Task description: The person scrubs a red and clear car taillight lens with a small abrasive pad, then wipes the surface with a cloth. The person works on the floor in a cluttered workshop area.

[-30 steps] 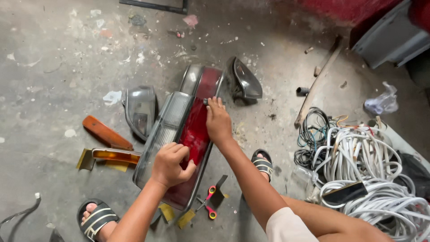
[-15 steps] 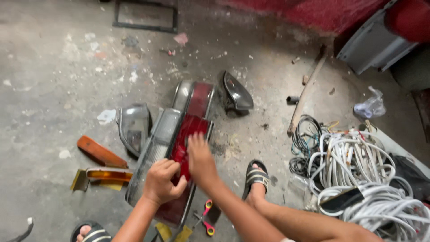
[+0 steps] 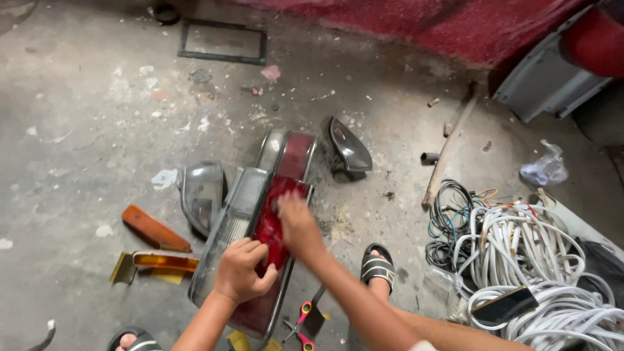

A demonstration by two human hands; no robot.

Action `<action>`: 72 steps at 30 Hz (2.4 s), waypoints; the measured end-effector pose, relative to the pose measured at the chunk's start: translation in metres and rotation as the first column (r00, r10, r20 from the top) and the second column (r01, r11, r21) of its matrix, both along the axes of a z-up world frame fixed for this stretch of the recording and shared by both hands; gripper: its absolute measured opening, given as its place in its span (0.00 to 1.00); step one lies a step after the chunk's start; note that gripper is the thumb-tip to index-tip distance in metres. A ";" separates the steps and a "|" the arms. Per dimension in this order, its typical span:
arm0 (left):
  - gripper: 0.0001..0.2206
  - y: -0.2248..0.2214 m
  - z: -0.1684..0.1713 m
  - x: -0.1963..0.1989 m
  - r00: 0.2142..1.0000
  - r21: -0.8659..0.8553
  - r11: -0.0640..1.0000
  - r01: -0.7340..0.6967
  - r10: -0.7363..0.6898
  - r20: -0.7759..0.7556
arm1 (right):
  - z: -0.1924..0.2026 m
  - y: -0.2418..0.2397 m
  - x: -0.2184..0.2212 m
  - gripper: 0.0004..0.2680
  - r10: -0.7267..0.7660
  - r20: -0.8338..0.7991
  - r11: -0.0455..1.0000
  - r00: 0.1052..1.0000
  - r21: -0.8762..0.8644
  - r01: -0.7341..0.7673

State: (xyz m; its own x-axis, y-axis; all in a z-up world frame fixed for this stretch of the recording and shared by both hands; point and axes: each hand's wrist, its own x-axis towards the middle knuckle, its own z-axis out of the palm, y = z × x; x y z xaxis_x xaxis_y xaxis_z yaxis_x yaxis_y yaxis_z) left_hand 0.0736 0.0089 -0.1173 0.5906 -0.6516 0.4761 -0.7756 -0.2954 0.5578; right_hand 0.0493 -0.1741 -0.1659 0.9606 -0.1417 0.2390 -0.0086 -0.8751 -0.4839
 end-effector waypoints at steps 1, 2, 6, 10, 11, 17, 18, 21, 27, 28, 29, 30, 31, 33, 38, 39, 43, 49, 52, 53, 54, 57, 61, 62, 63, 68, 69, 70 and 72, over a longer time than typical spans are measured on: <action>0.12 0.000 0.001 0.003 1.000 0.006 1.000 -0.008 0.008 -0.008 | -0.010 -0.014 0.021 0.18 0.008 -0.008 1.000 1.000 0.006 -0.008; 0.12 0.001 0.000 0.002 1.000 0.000 1.000 -0.005 0.005 0.011 | -0.021 -0.027 0.037 0.18 -0.075 -0.077 0.992 0.994 0.095 0.083; 0.11 0.005 0.000 0.003 1.000 0.004 1.000 0.000 0.000 0.013 | 0.002 0.005 0.019 0.17 -0.092 -0.056 0.992 0.994 -0.095 0.087; 0.12 0.005 -0.011 0.002 1.000 -0.004 1.000 -0.007 0.007 0.009 | 0.000 0.005 0.010 0.17 0.017 -0.131 0.999 0.991 0.049 -0.011; 0.12 0.006 -0.020 0.003 0.997 -0.005 0.999 -0.051 0.051 0.060 | -0.017 -0.013 0.031 0.16 0.028 -0.005 1.000 1.000 -0.002 -0.028; 0.13 0.003 -0.027 0.000 0.992 -0.034 0.998 -0.060 0.063 0.111 | -0.037 0.002 0.013 0.16 0.065 0.132 0.996 0.989 -0.064 -0.057; 0.13 0.002 -0.024 0.002 0.995 -0.040 0.998 -0.042 0.046 0.093 | -0.040 0.017 -0.001 0.17 0.119 0.160 0.990 0.980 -0.088 -0.106; 0.12 -0.001 -0.026 0.005 0.989 -0.039 0.997 -0.072 0.077 0.124 | -0.041 -0.013 0.036 0.15 0.138 0.162 0.984 0.977 -0.136 -0.116; 0.13 0.004 -0.027 0.005 0.993 -0.030 0.998 -0.059 0.062 0.102 | -0.027 -0.011 0.045 0.15 0.032 0.114 0.981 0.993 -0.192 -0.010; 0.13 0.004 -0.026 0.008 0.992 -0.036 0.997 -0.063 0.066 0.111 | -0.029 -0.006 0.040 0.15 0.037 0.124 0.980 0.992 -0.198 -0.012; 0.13 0.003 -0.025 0.011 0.992 -0.040 0.997 -0.060 0.064 0.111 | -0.033 -0.001 0.034 0.15 0.039 0.131 0.987 0.991 -0.162 -0.017; 0.13 0.005 -0.028 0.004 0.993 -0.038 0.998 -0.057 0.060 0.098 | -0.041 0.007 0.017 0.15 0.040 0.125 0.992 0.991 -0.122 -0.025; 0.13 0.003 -0.025 0.008 0.993 -0.038 0.997 -0.060 0.063 0.095 | -0.038 -0.008 0.043 0.15 0.043 0.122 0.992 0.992 -0.122 -0.028; 0.13 0.001 -0.019 0.005 0.996 -0.057 0.997 -0.043 0.047 0.080 | -0.035 -0.037 0.076 0.15 -0.073 0.105 0.992 0.992 -0.090 0.083; 0.13 0.005 -0.023 0.005 0.996 -0.063 0.997 -0.043 0.047 0.075 | -0.032 0.007 0.033 0.16 -0.020 0.116 0.977 0.993 -0.208 0.044; 0.13 0.003 -0.022 0.006 0.997 -0.072 0.997 -0.035 0.040 0.069 | -0.028 0.023 0.013 0.16 0.062 0.124 0.972 0.990 -0.232 -0.031; 0.13 0.002 -0.023 0.008 0.998 -0.047 0.998 -0.041 0.043 0.046 | -0.059 -0.022 0.051 0.16 0.114 0.194 0.961 0.974 -0.270 -0.058; 0.13 0.003 -0.016 0.011 0.995 -0.060 0.998 -0.029 0.035 0.098 | -0.011 0.009 0.020 0.17 0.031 0.106 0.931 0.994 -0.364 0.010; 0.12 0.006 -0.014 0.006 1.000 0.012 1.000 0.005 -0.005 0.009 | -0.015 -0.005 0.024 0.16 0.029 -0.034 0.993 0.999 0.115 -0.025; 0.13 0.005 -0.021 0.009 0.998 -0.011 1.000 -0.020 0.021 0.053 | -0.037 -0.027 0.048 0.16 -0.031 -0.011 0.999 0.999 0.021 0.031; 0.13 0.002 -0.028 0.010 0.995 -0.037 0.999 -0.035 0.038 0.091 | -0.058 -0.051 0.067 0.17 -0.096 0.013 0.992 0.995 -0.077 0.096; 0.13 0.005 -0.028 0.007 0.995 -0.042 0.999 -0.034 0.037 0.091 | -0.037 -0.019 0.039 0.17 -0.100 0.031 0.971 0.995 -0.215 0.104; 0.14 0.000 -0.030 0.010 0.992 -0.048 0.997 -0.065 0.070 0.104 | -0.041 0.006 0.005 0.17 -0.091 0.113 0.993 0.989 -0.061 0.098; 0.13 0.001 -0.028 0.008 0.993 -0.045 0.997 -0.059 0.063 0.096 | -0.038 -0.005 0.015 0.16 -0.093 0.103 0.992 0.990 -0.074 0.101; 0.13 0.001 -0.026 0.006 0.995 -0.043 0.998 -0.053 0.056 0.087 | -0.036 -0.018 0.025 0.16 -0.095 0.093 0.991 0.991 -0.087 0.103; 0.14 0.004 -0.022 0.004 0.996 -0.055 0.997 -0.048 0.052 0.078 | -0.041 0.001 0.010 0.17 -0.118 0.056 0.993 0.991 0.004 0.117; 0.14 0.004 -0.021 0.006 0.998 -0.056 0.998 -0.036 0.039 0.053 | -0.043 0.016 -0.006 0.17 -0.035 0.141 0.987 0.989 -0.148 0.056; 0.14 0.002 -0.016 0.008 0.997 -0.062 0.997 -0.043 0.047 0.062 | -0.029 0.013 -0.005 0.17 -0.027 0.150 0.987 0.988 -0.153 0.050; 0.12 0.005 -0.012 0.002 0.999 -0.016 1.000 -0.009 0.010 0.036 | -0.009 0.013 -0.014 0.16 0.029 0.027 0.994 0.999 0.102 -0.032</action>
State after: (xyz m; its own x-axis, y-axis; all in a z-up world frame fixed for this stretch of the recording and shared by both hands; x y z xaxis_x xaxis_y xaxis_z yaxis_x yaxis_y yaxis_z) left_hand 0.0757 0.0137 -0.1290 0.5788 -0.6385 0.5073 -0.7927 -0.2944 0.5338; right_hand 0.0355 -0.1615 -0.1751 0.9586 -0.1373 0.2493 0.0308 -0.8207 -0.5705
